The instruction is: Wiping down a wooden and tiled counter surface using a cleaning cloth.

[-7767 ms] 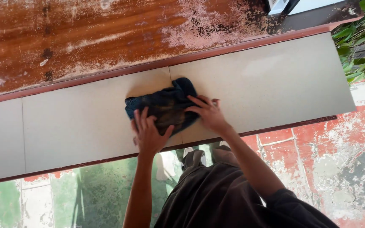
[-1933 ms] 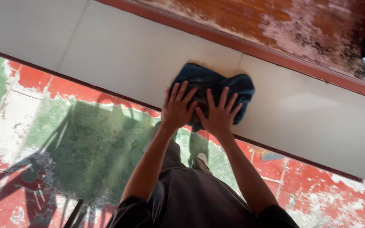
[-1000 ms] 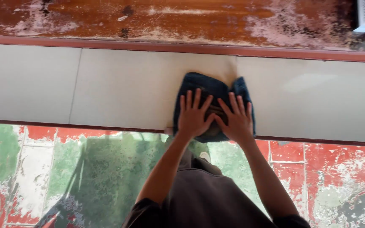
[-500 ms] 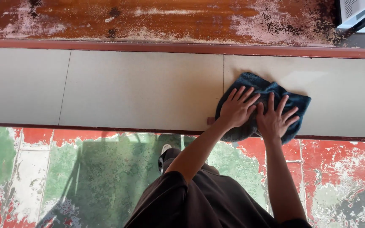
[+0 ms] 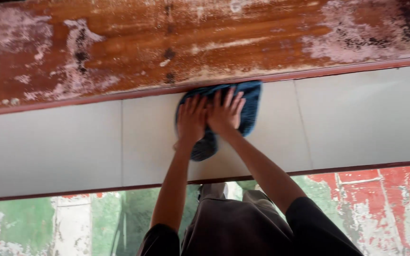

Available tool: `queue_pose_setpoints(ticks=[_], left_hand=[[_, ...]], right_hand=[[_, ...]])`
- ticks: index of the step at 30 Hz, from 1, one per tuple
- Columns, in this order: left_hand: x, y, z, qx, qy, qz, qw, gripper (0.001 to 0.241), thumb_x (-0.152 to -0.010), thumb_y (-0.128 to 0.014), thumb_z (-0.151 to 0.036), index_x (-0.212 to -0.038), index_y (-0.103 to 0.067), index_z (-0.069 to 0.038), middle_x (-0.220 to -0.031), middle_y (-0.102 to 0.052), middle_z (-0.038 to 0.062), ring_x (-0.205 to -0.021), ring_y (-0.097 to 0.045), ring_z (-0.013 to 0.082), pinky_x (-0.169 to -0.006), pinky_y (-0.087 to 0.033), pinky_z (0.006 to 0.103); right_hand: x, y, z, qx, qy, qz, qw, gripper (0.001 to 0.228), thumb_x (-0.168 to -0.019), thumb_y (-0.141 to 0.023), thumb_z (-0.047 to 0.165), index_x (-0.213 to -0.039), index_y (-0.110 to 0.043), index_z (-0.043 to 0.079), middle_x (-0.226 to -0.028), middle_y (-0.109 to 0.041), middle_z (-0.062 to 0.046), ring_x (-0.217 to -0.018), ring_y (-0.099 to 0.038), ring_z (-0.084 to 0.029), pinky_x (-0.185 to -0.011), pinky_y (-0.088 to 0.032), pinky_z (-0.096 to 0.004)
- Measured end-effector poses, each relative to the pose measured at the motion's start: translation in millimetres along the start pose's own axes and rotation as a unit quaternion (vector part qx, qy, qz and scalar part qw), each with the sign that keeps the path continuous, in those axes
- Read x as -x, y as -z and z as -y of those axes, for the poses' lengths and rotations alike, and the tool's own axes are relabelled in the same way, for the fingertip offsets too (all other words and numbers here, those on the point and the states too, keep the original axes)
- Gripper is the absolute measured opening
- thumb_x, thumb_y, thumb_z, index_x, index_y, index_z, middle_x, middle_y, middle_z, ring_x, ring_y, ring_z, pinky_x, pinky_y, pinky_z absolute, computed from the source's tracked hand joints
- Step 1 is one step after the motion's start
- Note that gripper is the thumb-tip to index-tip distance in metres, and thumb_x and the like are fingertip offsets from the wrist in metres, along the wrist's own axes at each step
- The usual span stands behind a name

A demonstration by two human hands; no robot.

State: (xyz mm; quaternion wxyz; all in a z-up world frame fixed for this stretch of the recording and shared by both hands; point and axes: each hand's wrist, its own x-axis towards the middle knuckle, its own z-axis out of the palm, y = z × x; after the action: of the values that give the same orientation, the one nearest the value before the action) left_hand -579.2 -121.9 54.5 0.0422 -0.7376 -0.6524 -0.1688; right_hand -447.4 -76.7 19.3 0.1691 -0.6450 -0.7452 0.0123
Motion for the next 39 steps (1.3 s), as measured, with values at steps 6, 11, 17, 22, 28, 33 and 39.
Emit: queue_pose_setpoints(ticks=[6,11,17,22,28,33,39], left_hand=[[75.0,91.8,162.4,-0.086,0.24,0.016,0.967,0.058,-0.105,-0.044,-0.043,-0.158,-0.041,-0.02,-0.167,-0.028,0.013,-0.153,-0.025,0.0376,-0.122,-0.016,0.055],[80.5,32.8,190.9,-0.088,0.276,-0.059,0.955,0.055,-0.114,-0.038,-0.041,-0.161,-0.038,-0.013,-0.165,-0.038,0.017,-0.153,-0.033,0.0397,-0.124,-0.025,0.0531],[-11.1,-15.7,53.7,0.111,0.345,-0.076,0.929,0.06,-0.108,-0.036,-0.043,-0.154,-0.041,-0.004,-0.15,-0.054,0.023,-0.131,-0.057,0.0387,-0.102,-0.05,0.0497],[-64.8,-106.9,-106.5,0.154,0.24,-0.226,0.932,0.057,-0.113,-0.04,-0.033,-0.151,-0.041,0.01,-0.148,-0.051,0.034,-0.138,-0.053,0.0469,-0.114,-0.045,0.05],[-108.6,-126.3,-266.2,0.293,-0.011,-0.127,0.947,0.055,-0.108,-0.041,-0.028,-0.156,-0.04,-0.001,-0.159,-0.047,0.022,-0.15,-0.042,0.0361,-0.124,-0.039,0.0437],[-138.7,-148.7,-309.1,0.127,-0.222,0.129,0.958,0.058,-0.105,-0.042,-0.038,-0.158,-0.032,-0.018,-0.164,-0.038,0.003,-0.153,-0.03,0.0247,-0.124,-0.016,0.0517],[-109.2,-116.3,-263.2,0.102,-0.161,0.1,0.977,0.056,-0.105,-0.043,-0.047,-0.157,-0.041,-0.025,-0.163,-0.04,0.002,-0.153,-0.032,0.0249,-0.126,-0.018,0.05]], right_hand=[[16.4,31.5,178.9,-0.132,0.223,0.116,0.959,0.071,-0.101,-0.042,0.056,-0.158,-0.038,0.014,-0.166,-0.016,-0.03,-0.15,-0.013,-0.06,-0.118,-0.007,-0.07],[0.2,11.1,162.6,-0.195,0.345,0.075,0.915,0.063,-0.101,-0.047,0.053,-0.152,-0.046,0.015,-0.164,-0.033,-0.016,-0.15,-0.03,-0.043,-0.123,-0.02,-0.056],[-29.5,-1.0,25.1,-0.194,0.325,0.032,0.925,0.049,-0.095,-0.063,0.026,-0.144,-0.06,0.02,-0.145,-0.061,-0.005,-0.13,-0.057,-0.03,-0.105,-0.049,-0.041],[-20.3,31.4,-127.8,-0.218,0.223,-0.036,0.949,0.039,-0.09,-0.066,0.011,-0.128,-0.071,0.016,-0.125,-0.072,-0.007,-0.112,-0.068,-0.029,-0.092,-0.056,-0.04],[28.5,74.1,-297.7,-0.221,-0.015,-0.119,0.968,0.031,-0.102,-0.066,0.019,-0.131,-0.068,0.008,-0.135,-0.066,-0.018,-0.125,-0.062,-0.036,-0.104,-0.051,-0.043],[60.2,95.4,-355.1,-0.071,-0.121,-0.055,0.989,0.066,-0.102,-0.052,0.048,-0.157,-0.045,0.011,-0.165,-0.034,-0.022,-0.149,-0.026,-0.052,-0.122,-0.019,-0.058],[51.2,94.9,-320.2,-0.009,-0.131,0.02,0.991,0.077,-0.102,-0.038,0.061,-0.164,-0.034,0.016,-0.17,-0.02,-0.022,-0.15,-0.014,-0.061,-0.122,-0.008,-0.065]])
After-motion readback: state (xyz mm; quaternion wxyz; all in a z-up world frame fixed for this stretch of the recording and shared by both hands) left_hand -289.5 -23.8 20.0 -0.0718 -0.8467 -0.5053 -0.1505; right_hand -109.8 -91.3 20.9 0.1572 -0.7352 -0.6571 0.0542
